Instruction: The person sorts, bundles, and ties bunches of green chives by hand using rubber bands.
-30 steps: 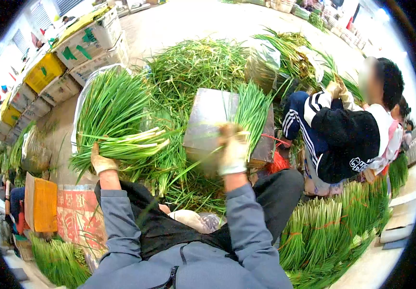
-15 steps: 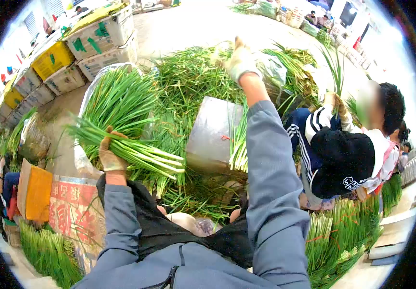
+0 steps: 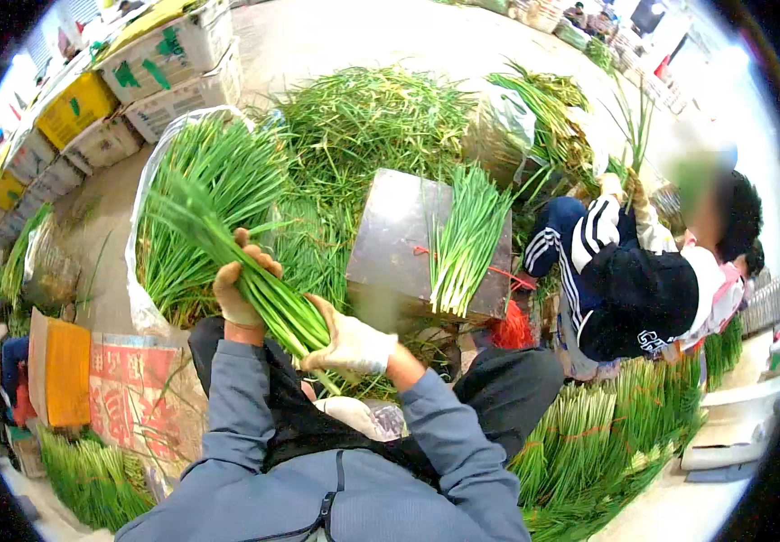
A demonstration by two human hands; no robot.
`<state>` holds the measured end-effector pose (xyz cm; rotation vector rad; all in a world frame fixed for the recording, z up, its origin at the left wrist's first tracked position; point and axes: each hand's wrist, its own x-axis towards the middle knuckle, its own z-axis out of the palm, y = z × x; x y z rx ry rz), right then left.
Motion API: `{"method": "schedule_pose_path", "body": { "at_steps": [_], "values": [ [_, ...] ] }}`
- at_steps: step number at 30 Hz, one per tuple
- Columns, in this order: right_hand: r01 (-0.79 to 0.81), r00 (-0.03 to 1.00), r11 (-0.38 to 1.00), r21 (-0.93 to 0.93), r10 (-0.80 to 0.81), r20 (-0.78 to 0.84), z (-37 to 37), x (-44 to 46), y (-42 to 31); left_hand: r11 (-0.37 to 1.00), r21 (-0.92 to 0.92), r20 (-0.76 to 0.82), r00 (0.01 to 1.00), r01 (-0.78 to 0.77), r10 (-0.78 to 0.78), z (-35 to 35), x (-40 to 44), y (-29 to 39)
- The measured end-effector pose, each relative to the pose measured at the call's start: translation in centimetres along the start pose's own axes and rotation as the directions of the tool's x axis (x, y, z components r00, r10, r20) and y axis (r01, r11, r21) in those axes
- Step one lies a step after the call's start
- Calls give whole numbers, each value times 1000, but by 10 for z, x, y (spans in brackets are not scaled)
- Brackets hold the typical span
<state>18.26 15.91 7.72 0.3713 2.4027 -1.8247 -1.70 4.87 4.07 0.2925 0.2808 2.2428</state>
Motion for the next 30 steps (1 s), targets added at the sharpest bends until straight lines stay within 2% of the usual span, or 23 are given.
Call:
{"method": "schedule_pose_path", "body": {
  "at_steps": [2,3,4,6,7,8,9,10,11,12,13,14,15,16,18,19,20,22,24,26,27,28,30],
  "values": [
    [13,986,993,114,6,-165,22,-2,26,992,-17,-20,992,123,-124,0,13,-20],
    [44,979,949,312,21,-201,30,-6,31,983,-19,-2,984,180,-180,8,19,-33],
    [107,966,882,458,16,-257,36,-12,37,974,79,36,975,215,-218,15,30,-47],
    [48,929,791,610,189,-317,29,-27,34,917,134,-103,925,376,-365,42,45,-81],
    [114,862,888,445,135,-490,28,-24,56,870,163,-76,885,466,-460,25,57,-93],
    [-44,850,887,459,275,-450,16,-28,65,813,191,-55,833,550,-551,1,64,-110],
    [-34,802,921,387,257,-539,11,-22,99,805,255,-185,844,536,-504,-2,60,-129],
    [-23,749,952,304,218,-626,2,-13,133,837,250,-217,870,488,-442,-30,57,-156],
    [-79,738,969,233,214,-641,-9,-13,143,806,277,-327,840,523,-432,-59,44,-176],
    [-156,751,856,493,427,-504,-17,-15,144,703,295,-496,733,647,-466,-89,17,-196],
    [-136,768,793,594,463,-443,-22,-17,151,578,250,-639,580,777,-505,-114,-9,-209],
    [-131,786,710,692,499,-364,-21,-21,162,508,171,-696,468,845,-545,-128,-34,-219],
    [-188,755,738,648,531,-385,-17,-24,173,568,45,-572,487,822,-660,-124,-58,-221],
    [-252,726,765,593,554,-406,-15,-25,183,662,67,-532,588,747,-610,-121,-70,-224],
    [-219,690,805,552,528,-496,-4,-21,224,602,44,-418,562,797,-714,-133,-68,-228],
    [-340,651,833,437,544,-530,-3,-19,260,596,46,-398,562,802,-725,-130,-68,-224],
    [-446,623,757,477,646,-442,-16,-30,186,591,44,-358,565,806,-744,-122,-65,-220],
    [-393,653,781,485,608,-451,-18,-35,200,578,153,-455,576,802,-679,-118,-68,-219],
    [-394,695,864,313,503,-514,-23,-37,215,582,94,-479,549,808,-685,-128,-68,-222],
    [-370,681,834,410,543,-491,-27,-40,217,577,54,-552,506,815,-663,-127,-67,-223],
    [-356,679,814,459,563,-471,-28,-42,211,589,35,-515,520,807,-682,-122,-66,-221],
    [-359,678,808,468,570,-465,-26,-42,221,634,-16,-563,517,774,-645,-116,-68,-220],
    [-246,760,945,215,326,-562,-20,-38,258,655,-71,-627,477,752,-616,-108,-66,-219]
  ]
}}
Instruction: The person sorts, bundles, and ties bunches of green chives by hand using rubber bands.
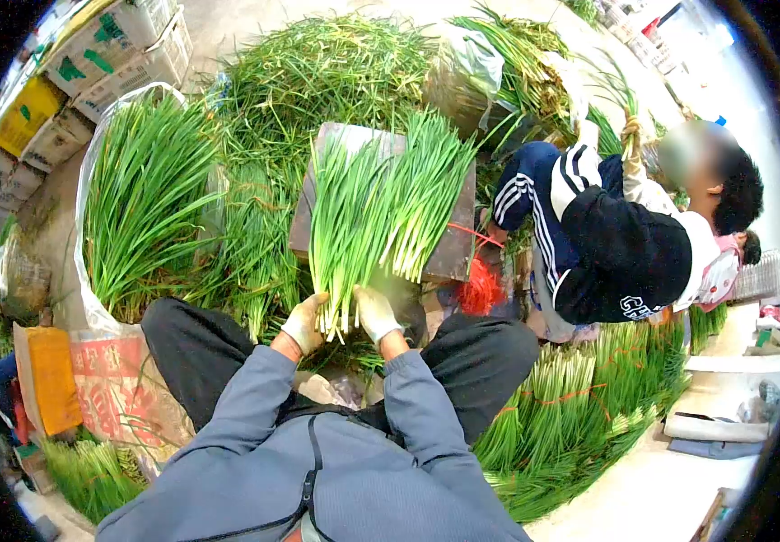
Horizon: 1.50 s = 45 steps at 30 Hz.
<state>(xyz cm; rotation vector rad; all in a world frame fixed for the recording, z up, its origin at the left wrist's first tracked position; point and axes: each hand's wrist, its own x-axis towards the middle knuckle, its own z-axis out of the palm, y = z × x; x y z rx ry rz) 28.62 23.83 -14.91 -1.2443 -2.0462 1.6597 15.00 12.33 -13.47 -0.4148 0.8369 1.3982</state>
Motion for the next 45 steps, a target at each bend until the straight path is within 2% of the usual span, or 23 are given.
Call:
{"method": "schedule_pose_path", "body": {
  "at_steps": [2,4,6,8,9,12,14,16,17,18,20,22,26,28,30,32,34,35,39,41,42,43,45],
  "values": [
    [29,999,997,-77,-28,15,-1,1,4,1000,-14,-26,1000,-4,3,5,-1,-1],
    [-129,988,949,-288,147,43,-10,-10,-32,999,-32,-49,999,-6,4,6,-4,-3],
    [-98,992,946,-308,118,47,-17,-25,-63,997,-79,31,999,-14,17,5,-6,-2],
    [-211,973,847,-488,230,-20,-19,-31,-76,996,-91,105,994,-8,18,-4,1,-4],
    [-105,992,860,-500,52,-119,-17,-38,-84,993,-120,88,996,-10,21,-3,2,-4],
    [17,945,790,-612,-212,-248,-15,-45,-83,987,-160,56,998,-12,22,8,-7,-1],
    [32,954,817,-575,-196,-226,-14,-44,-82,983,-181,104,994,3,17,12,-11,1],
    [-76,990,936,-343,32,-135,-8,-41,-83,986,-165,86,996,1,13,8,-5,0],
    [-40,989,935,-353,-14,-149,-1,-38,-74,989,-150,97,995,20,-5,7,-4,0],
    [-22,975,866,-500,-92,-203,8,-31,-56,990,-134,107,994,39,-24,5,-4,-1],
    [-80,991,955,-286,44,-129,9,-19,-47,993,-116,124,992,5,10,8,-5,-1],
    [-269,959,952,144,279,-52,4,-23,-58,990,-141,75,997,-19,30,13,-10,1],
    [-237,948,891,387,299,-107,6,-31,-57,983,-182,145,988,-27,54,16,-13,7],
    [-257,945,906,335,309,-111,9,-32,-62,983,-184,188,981,-23,58,13,-14,7],
    [-274,941,918,286,318,-118,11,-34,-61,997,-25,236,970,68,-60,-1,7,-1],
    [-235,952,932,277,278,-126,14,-35,-58,1000,-9,231,973,5,-3,0,5,-3],
    [-287,941,918,272,324,-101,17,-40,-68,994,100,87,995,-50,42,7,-4,4],
    [-334,927,903,272,366,-78,16,-41,-70,993,80,2,996,-92,92,10,-3,2],
    [-248,962,948,201,265,-63,15,-49,-76,987,51,-6,988,-154,154,7,-1,4],
    [-82,989,940,330,117,-88,13,-61,-82,986,45,24,987,-158,157,6,3,3],
    [-85,988,820,566,144,-61,9,-68,-85,986,43,37,987,-160,159,2,9,2],
    [-69,987,811,581,140,-78,4,-74,-90,972,105,-34,976,-209,213,-2,15,1],
    [-39,985,806,591,130,-113,-4,-86,-116,980,48,-12,981,-192,193,-6,19,3]
  ]
}}
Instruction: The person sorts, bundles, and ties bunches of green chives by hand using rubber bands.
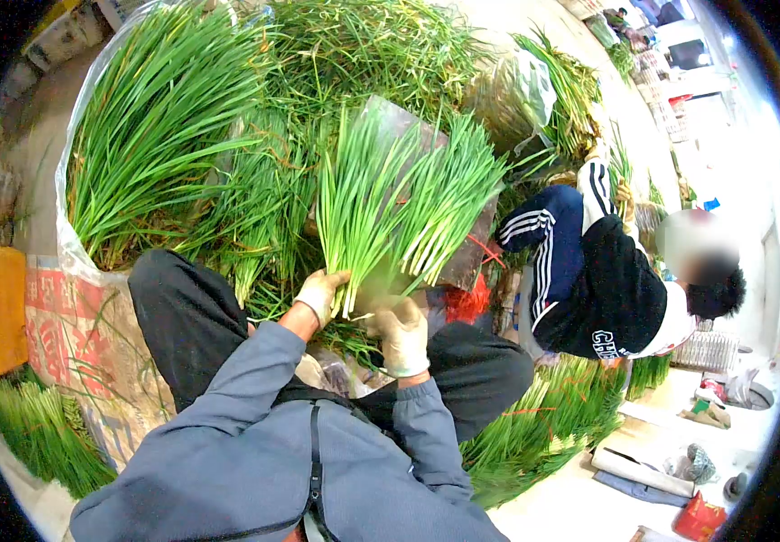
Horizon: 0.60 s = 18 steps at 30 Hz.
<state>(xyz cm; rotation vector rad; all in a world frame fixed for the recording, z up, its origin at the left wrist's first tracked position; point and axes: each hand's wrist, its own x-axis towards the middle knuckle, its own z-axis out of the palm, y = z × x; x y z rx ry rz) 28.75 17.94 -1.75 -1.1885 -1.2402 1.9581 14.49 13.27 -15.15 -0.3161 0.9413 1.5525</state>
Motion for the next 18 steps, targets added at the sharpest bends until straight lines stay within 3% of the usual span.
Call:
{"method": "schedule_pose_path", "body": {
  "at_steps": [3,5,11,12,15,18],
  "values": [
    [-76,997,987,-144,71,-41,-10,11,-5,998,-34,120,991,58,-54,3,3,3],
    [-90,996,974,-210,83,-43,-13,18,4,979,-133,104,985,153,-140,3,3,3],
    [-115,993,938,-328,99,-66,-5,34,29,947,-239,107,975,216,-195,-1,3,3],
    [13,1000,871,-491,-21,-9,-10,45,41,951,-230,98,977,208,-190,-1,2,4],
    [261,962,653,-711,-236,137,-18,63,60,965,-228,26,991,132,-130,1,3,0],
    [254,954,380,-889,-249,166,-4,70,55,982,-145,-15,992,121,-124,0,3,-2]
  ]
}}
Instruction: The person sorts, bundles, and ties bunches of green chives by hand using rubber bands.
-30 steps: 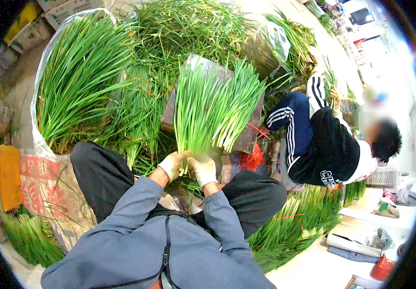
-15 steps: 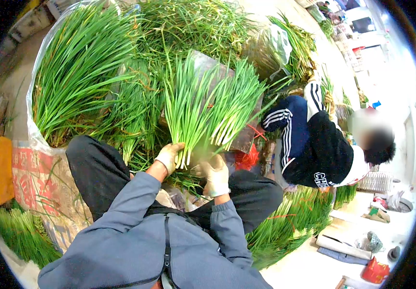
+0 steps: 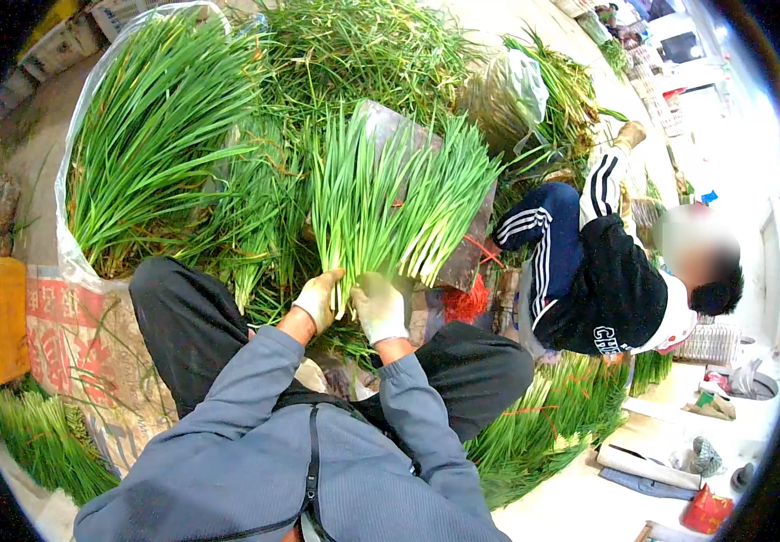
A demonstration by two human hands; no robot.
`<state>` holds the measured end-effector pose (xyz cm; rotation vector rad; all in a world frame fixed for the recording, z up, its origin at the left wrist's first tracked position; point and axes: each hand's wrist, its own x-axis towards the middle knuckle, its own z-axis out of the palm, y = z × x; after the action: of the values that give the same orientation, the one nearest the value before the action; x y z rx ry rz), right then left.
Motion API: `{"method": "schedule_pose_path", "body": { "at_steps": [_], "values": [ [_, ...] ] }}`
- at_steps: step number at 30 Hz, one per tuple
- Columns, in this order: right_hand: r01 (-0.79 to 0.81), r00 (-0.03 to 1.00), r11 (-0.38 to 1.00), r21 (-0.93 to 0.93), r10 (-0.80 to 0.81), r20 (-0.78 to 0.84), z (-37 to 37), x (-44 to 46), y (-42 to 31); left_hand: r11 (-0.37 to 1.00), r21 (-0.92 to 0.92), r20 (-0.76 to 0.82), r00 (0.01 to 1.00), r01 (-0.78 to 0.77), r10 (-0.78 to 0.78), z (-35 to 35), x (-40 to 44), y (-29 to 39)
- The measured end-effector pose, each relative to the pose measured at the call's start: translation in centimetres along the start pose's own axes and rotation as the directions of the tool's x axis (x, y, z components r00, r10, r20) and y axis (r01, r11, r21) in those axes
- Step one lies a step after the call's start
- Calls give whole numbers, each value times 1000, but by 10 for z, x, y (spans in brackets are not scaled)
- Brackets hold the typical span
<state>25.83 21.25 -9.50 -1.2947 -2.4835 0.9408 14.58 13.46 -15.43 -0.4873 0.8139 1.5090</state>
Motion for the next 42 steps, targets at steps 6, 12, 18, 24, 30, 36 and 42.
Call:
{"method": "schedule_pose_path", "body": {
  "at_steps": [6,12,18,24,30,36,42],
  "values": [
    [-87,993,989,-119,96,71,1,12,-16,1000,16,14,1000,-2,2,5,-9,8],
    [-142,985,989,-45,145,95,-1,19,-2,998,-50,43,999,-29,31,4,-1,3],
    [-98,974,992,-78,112,196,-6,36,-11,999,10,5,999,-43,43,8,-10,8],
    [-318,913,933,170,253,319,2,51,1,998,57,35,999,11,-13,-13,17,-9],
    [-184,975,975,126,165,148,31,67,7,984,177,95,995,2,-19,-19,19,-13],
    [-504,864,645,575,368,344,-13,54,-25,992,121,98,995,-40,28,-3,6,-7],
    [-248,966,823,510,173,192,20,43,30,988,150,51,997,45,-53,1,5,-3]
  ]
}}
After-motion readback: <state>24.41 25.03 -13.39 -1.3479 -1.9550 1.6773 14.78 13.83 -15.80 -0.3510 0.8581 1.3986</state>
